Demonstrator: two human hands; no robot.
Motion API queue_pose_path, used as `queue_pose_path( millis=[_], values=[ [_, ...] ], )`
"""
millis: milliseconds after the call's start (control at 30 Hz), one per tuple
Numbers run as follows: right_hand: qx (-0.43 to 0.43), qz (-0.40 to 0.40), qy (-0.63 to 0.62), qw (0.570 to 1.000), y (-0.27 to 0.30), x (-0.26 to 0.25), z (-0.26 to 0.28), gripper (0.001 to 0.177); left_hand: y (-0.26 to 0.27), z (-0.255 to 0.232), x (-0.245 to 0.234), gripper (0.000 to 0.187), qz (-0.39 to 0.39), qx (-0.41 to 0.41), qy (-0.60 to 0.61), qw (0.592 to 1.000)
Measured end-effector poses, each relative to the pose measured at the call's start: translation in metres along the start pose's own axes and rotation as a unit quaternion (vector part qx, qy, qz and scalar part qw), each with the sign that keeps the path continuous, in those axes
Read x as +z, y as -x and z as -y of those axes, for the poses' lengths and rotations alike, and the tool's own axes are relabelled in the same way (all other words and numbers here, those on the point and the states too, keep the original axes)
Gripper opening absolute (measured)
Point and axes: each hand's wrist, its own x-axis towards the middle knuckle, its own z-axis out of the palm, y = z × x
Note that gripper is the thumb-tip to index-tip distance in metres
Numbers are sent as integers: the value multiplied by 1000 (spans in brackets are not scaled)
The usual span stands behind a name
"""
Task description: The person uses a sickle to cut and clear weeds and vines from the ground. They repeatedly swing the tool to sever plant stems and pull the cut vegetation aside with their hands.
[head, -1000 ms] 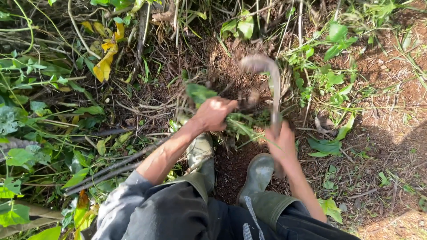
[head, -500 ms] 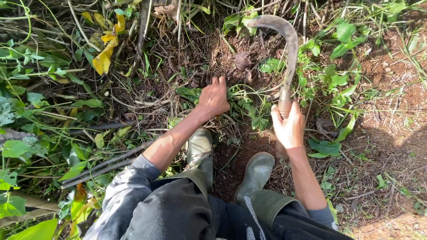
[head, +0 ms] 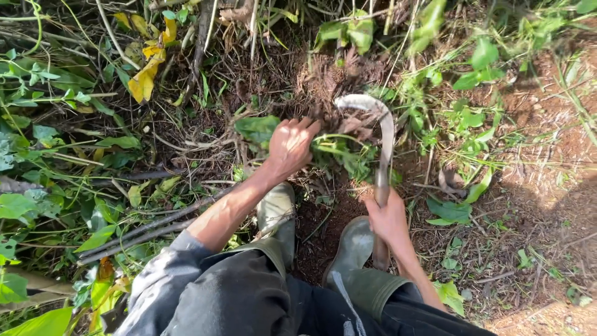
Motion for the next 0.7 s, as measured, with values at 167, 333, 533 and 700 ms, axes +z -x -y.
queue_pose_path(
  millis=[167, 333, 533, 700],
  values=[
    [-18, -81, -5, 997, 7, -16, 7, 17, 32, 14, 66, 43, 32, 4, -22, 999],
    [-62, -76, -11, 995, -7, -8, -14, 16, 41, 13, 10, 48, 65, -35, -9, 997],
    [57, 100, 82, 990, 18, -18, -88, 10, 86, 56, 22, 35, 154, -210, -46, 964],
    [-98, -2, 93, 991, -20, 6, -8, 12, 108, 74, 32, 45, 135, -329, 38, 934]
  ],
)
